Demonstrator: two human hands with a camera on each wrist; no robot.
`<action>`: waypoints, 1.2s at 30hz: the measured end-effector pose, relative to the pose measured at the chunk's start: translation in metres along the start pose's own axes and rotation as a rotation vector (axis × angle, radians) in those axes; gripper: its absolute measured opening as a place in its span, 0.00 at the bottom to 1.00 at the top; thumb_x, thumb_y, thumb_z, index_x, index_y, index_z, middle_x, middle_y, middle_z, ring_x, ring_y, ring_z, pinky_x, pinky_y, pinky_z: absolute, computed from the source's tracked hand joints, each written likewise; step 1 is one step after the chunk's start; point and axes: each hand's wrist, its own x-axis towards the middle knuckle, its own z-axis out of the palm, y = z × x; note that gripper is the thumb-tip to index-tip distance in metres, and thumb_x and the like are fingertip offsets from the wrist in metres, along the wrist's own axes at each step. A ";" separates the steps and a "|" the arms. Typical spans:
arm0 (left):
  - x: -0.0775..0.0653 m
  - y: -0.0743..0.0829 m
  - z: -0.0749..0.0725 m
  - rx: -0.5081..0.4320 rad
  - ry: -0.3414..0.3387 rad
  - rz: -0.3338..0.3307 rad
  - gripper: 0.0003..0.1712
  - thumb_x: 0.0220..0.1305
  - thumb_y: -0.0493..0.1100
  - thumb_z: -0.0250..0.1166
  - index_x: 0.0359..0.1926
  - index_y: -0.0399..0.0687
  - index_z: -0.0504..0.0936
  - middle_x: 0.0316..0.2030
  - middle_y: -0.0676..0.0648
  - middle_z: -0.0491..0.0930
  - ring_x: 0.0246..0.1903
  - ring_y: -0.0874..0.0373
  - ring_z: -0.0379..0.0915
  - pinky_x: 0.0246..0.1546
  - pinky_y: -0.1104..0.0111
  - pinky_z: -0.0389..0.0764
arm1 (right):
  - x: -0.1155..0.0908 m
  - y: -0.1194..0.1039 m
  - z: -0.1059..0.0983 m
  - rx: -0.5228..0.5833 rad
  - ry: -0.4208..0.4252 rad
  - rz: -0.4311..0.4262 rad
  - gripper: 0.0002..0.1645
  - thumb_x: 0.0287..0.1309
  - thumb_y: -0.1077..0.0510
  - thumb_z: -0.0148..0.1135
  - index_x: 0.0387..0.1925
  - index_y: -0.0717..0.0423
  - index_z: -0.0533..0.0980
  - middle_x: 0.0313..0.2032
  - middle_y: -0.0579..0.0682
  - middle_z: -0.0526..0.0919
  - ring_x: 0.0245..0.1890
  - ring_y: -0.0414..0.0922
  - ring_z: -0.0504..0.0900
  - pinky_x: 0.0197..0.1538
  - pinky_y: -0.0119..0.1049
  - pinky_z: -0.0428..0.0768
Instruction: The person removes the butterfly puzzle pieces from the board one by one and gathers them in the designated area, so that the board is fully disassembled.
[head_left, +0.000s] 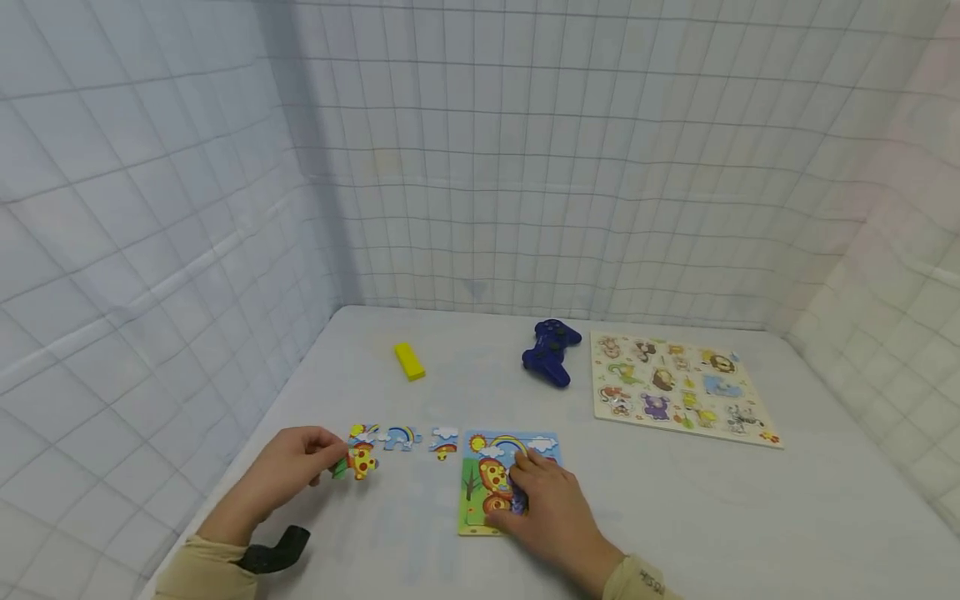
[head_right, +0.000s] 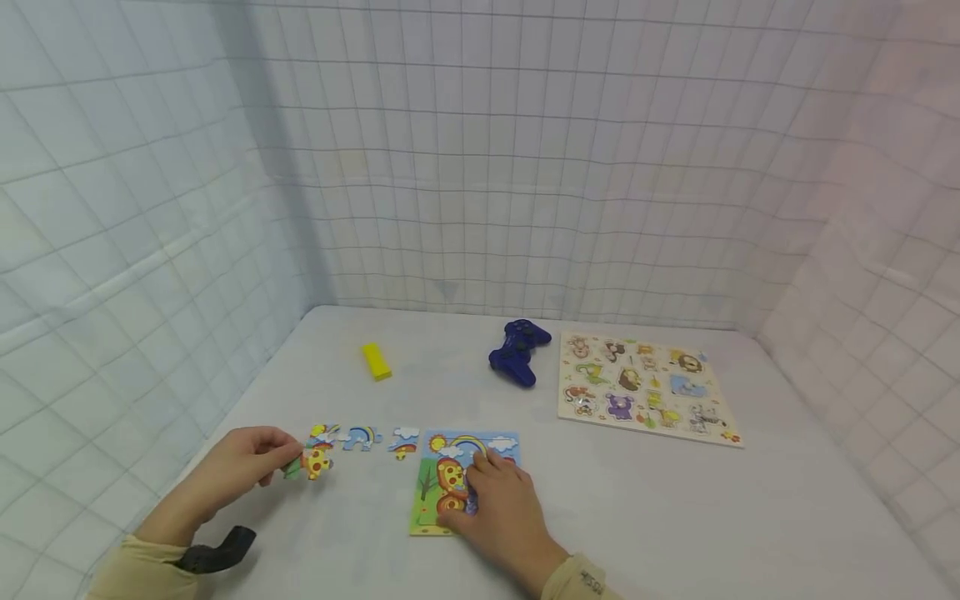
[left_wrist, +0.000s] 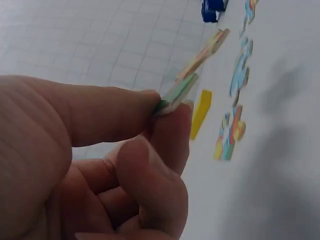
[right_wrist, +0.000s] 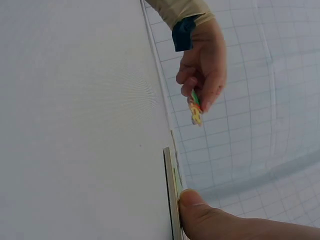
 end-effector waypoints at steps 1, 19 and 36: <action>0.000 -0.006 -0.003 0.018 -0.001 -0.014 0.16 0.73 0.51 0.64 0.46 0.42 0.85 0.30 0.50 0.81 0.28 0.55 0.72 0.26 0.65 0.70 | 0.000 0.000 -0.001 0.002 0.000 0.002 0.44 0.53 0.30 0.71 0.59 0.58 0.81 0.66 0.56 0.79 0.70 0.56 0.74 0.64 0.62 0.72; 0.006 -0.025 0.009 0.277 0.092 -0.013 0.16 0.67 0.54 0.69 0.39 0.45 0.83 0.30 0.51 0.78 0.31 0.57 0.70 0.32 0.64 0.70 | -0.001 0.001 0.002 0.029 -0.003 0.002 0.46 0.53 0.28 0.71 0.59 0.59 0.81 0.66 0.56 0.79 0.70 0.57 0.73 0.65 0.63 0.71; 0.002 -0.013 0.016 0.321 0.122 -0.013 0.24 0.69 0.55 0.68 0.43 0.40 0.71 0.30 0.48 0.78 0.28 0.54 0.70 0.28 0.64 0.70 | 0.000 0.002 0.000 0.004 -0.013 -0.006 0.46 0.53 0.28 0.70 0.60 0.58 0.81 0.66 0.56 0.79 0.70 0.57 0.74 0.65 0.62 0.72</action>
